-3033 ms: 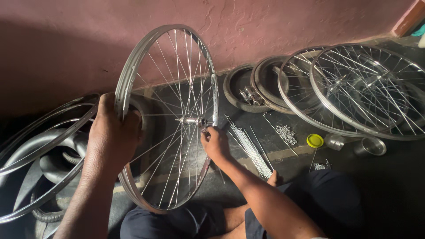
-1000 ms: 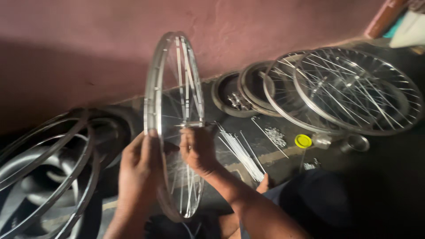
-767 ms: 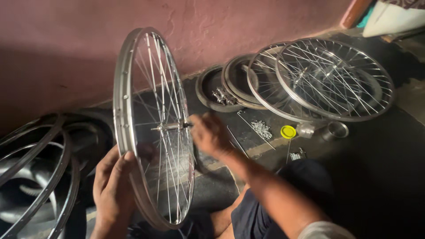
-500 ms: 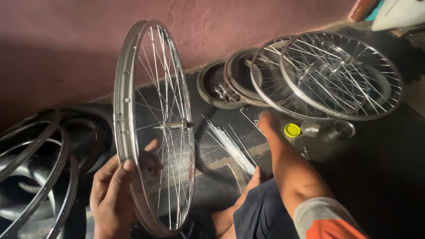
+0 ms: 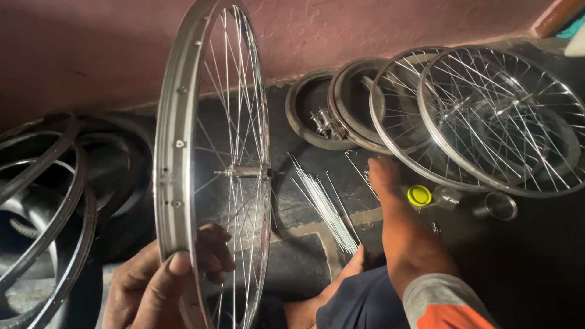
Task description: The person sits on the floor lacing a bicycle wheel, threading spokes through the hub flange and inserting them one at a time into the rim eyelets while rotating the wheel. They hold the rim steady with one hand and feed spokes from a bundle on the floor.
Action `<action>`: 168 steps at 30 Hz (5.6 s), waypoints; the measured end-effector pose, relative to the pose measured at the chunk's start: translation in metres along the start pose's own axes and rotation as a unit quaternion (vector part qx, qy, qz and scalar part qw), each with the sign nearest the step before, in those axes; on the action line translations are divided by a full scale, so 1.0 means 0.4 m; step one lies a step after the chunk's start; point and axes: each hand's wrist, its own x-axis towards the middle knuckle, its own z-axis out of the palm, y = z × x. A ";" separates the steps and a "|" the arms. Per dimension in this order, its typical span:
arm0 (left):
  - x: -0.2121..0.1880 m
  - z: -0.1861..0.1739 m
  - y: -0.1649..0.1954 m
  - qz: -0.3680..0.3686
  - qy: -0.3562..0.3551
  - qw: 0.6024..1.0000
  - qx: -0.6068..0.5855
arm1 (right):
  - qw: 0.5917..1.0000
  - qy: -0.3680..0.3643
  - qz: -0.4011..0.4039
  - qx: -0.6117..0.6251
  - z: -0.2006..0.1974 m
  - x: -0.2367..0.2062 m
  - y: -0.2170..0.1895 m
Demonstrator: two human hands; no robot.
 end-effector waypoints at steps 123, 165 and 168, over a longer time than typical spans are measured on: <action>0.265 0.105 -0.088 0.044 -0.255 0.911 -0.322 | 0.843 0.300 -0.305 0.327 -1.132 -0.271 -0.654; -0.025 -0.011 0.068 0.142 0.110 0.970 0.162 | 0.843 0.128 -0.088 0.516 -0.310 -0.105 -0.767; -0.025 -0.012 0.071 0.141 0.106 0.973 0.151 | 0.844 0.189 -0.114 0.488 -0.281 -0.106 -0.767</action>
